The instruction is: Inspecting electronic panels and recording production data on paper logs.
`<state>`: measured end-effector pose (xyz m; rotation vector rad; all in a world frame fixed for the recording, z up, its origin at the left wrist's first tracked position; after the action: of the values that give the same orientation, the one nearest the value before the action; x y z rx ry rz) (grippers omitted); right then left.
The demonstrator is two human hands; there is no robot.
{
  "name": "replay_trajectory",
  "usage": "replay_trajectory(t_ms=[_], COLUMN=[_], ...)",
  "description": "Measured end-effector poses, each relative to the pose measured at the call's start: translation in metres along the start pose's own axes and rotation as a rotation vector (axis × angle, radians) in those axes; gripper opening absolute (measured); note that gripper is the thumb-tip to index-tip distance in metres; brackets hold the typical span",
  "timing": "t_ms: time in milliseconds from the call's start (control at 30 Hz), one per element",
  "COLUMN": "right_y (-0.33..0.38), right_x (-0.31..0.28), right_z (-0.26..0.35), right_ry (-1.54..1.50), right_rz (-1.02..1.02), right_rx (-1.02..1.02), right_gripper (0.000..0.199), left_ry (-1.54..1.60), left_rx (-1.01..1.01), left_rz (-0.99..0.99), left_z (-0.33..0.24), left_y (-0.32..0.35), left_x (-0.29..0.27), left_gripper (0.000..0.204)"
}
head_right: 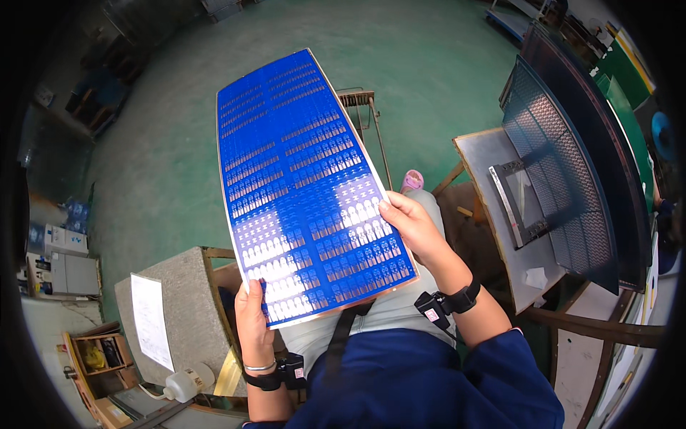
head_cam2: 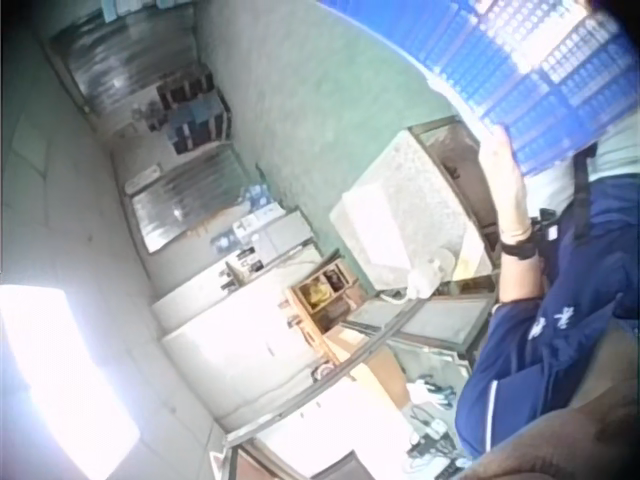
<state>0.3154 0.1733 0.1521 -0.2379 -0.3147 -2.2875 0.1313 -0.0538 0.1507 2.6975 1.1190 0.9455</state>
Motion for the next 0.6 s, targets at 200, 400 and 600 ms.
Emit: replay_trajectory(t_ms=[200,400,600], right_y=[-0.009,-0.028,-0.084], right_x=[-0.004,-0.003,-0.012], right_z=[-0.01,-0.017,-0.036], right_ry=[0.019,0.015,0.235], right_rz=[-0.012,0.003,-0.184], right_rx=[0.109,0.203,0.062], right_gripper=[0.03,0.033,0.024], left_ry=[0.034,-0.174,-0.736], left_rx=[-0.026,-0.147,-0.037], left_rz=[-0.058,-0.063,-0.191], left_z=[0.005,0.028,0.045], left_y=[-0.012,-0.042,-0.083], left_x=[-0.001,-0.037,-0.077], left_gripper=[0.033,0.032,0.03])
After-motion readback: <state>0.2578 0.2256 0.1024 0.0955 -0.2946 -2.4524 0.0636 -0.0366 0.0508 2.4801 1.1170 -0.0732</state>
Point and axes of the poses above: each hand's wrist, its own y-axis away from the middle knuckle, its own x-axis out of the palm, z = x × y, the point moved 1 cm from there along -y, towards the middle knuckle, and after that the axes turned 9 degrees about y, right-handed, at the moved point
